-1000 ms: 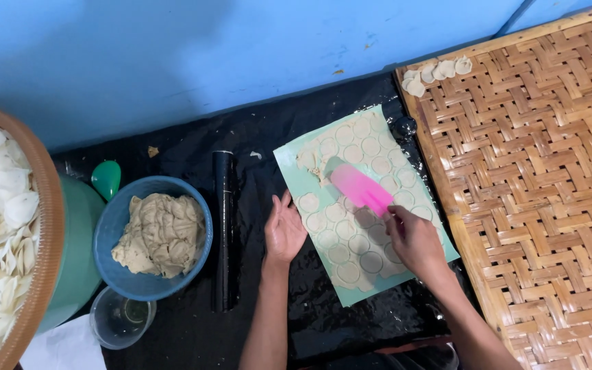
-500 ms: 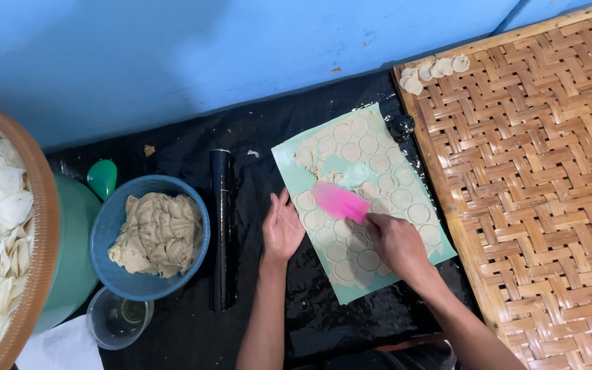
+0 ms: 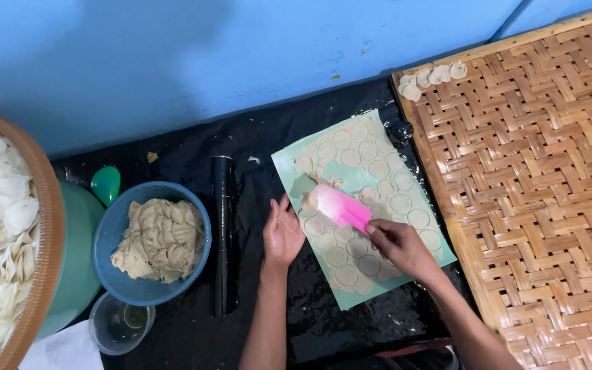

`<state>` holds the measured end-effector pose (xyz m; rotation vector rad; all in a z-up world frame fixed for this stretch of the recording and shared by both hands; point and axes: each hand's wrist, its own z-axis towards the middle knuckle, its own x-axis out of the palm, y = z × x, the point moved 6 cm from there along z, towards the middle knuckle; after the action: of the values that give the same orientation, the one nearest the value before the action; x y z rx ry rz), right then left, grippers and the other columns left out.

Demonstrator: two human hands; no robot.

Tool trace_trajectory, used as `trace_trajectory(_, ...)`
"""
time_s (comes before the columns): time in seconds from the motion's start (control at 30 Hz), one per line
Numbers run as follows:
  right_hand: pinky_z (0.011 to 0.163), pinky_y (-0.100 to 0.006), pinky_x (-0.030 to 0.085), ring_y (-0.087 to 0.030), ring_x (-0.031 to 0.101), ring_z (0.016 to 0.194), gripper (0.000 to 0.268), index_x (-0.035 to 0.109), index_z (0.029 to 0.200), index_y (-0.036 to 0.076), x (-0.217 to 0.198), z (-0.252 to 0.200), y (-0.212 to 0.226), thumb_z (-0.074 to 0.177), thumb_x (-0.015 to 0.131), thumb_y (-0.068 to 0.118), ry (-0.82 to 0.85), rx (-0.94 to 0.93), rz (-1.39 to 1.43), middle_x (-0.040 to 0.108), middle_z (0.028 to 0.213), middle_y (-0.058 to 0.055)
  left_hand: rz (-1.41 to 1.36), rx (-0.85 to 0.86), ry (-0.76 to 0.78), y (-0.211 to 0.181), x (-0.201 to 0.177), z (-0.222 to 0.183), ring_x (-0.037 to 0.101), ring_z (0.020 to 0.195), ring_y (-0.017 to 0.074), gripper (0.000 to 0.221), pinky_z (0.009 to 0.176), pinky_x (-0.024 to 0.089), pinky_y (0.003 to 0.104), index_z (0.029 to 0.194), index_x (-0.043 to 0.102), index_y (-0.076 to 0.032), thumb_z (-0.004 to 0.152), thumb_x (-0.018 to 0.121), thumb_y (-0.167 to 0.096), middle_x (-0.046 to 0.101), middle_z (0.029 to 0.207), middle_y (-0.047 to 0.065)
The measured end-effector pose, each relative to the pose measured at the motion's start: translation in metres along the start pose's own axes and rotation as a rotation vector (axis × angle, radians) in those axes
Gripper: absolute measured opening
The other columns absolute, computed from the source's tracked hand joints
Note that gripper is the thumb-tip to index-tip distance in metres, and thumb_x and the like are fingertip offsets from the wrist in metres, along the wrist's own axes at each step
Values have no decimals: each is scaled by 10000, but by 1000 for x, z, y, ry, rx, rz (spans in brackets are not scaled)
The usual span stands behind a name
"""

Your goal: Manually scraping and separating circular dough shapes from a template onto a woven tray for drying.

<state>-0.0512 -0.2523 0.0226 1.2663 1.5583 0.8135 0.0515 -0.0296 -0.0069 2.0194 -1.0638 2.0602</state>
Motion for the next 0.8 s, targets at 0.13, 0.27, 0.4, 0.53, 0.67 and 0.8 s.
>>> trace_trajectory(0.13, 475, -262, 397, -67, 496, 532, 304, 767, 1115, 42, -15, 1, 3, 1005, 594, 266, 5, 54, 20, 604, 655, 23, 21, -3, 19, -2, 7, -1, 453, 1421, 316, 735, 1184, 346, 484, 1573, 326, -9, 1060, 448, -521, 471, 1539, 170)
trace_trajectory(0.27, 497, -266, 419, -79, 514, 546, 309, 755, 1120, 32, -50, 8, -11, 1016, 600, 278, -146, 44, 14, 602, 660, 4, -15, 9, 28, 1, 2, 1, 446, 1428, 322, 724, 1198, 334, 482, 1561, 338, 2, 1064, 464, -510, 461, 1540, 179)
trace_trajectory(0.4, 536, -278, 488, -101, 588, 587, 317, 731, 1161, 49, -108, 22, -17, 1016, 602, 299, -354, 87, -127, 677, 706, -26, -24, 12, 33, 1, 3, 1, 440, 1431, 326, 719, 1202, 327, 486, 1546, 348, 16, 1066, 477, -504, 457, 1536, 190)
trace_trajectory(0.53, 586, -331, 516, -183, 651, 641, 323, 701, 1234, 49, -168, 48, -21, 1057, 562, 281, -525, 114, -310, 729, 786, -100, -19, 2, 11, 1, 7, 2, 437, 1428, 327, 731, 1194, 328, 479, 1544, 346, 19, 1054, 476, -508, 464, 1537, 189)
trace_trajectory(0.67, 743, -414, 560, -290, 733, 852, 351, 695, 1230, -4, -211, 75, -18, 1052, 615, 288, -724, 9, -468, 753, 983, -199, 1, 4, 8, 0, 12, 1, 438, 1427, 325, 740, 1193, 327, 476, 1546, 343, 26, 1055, 473, -512, 462, 1533, 194)
trace_trajectory(0.8, 820, -454, 571, -332, 739, 912, 365, 688, 1257, -5, -223, 105, -17, 1036, 609, 275, -678, 4, -477, 746, 1075, -236, 7, 5, 7, -1, 14, 1, 442, 1422, 325, 745, 1190, 330, 475, 1545, 337, 21, 1048, 466, -518, 456, 1536, 189)
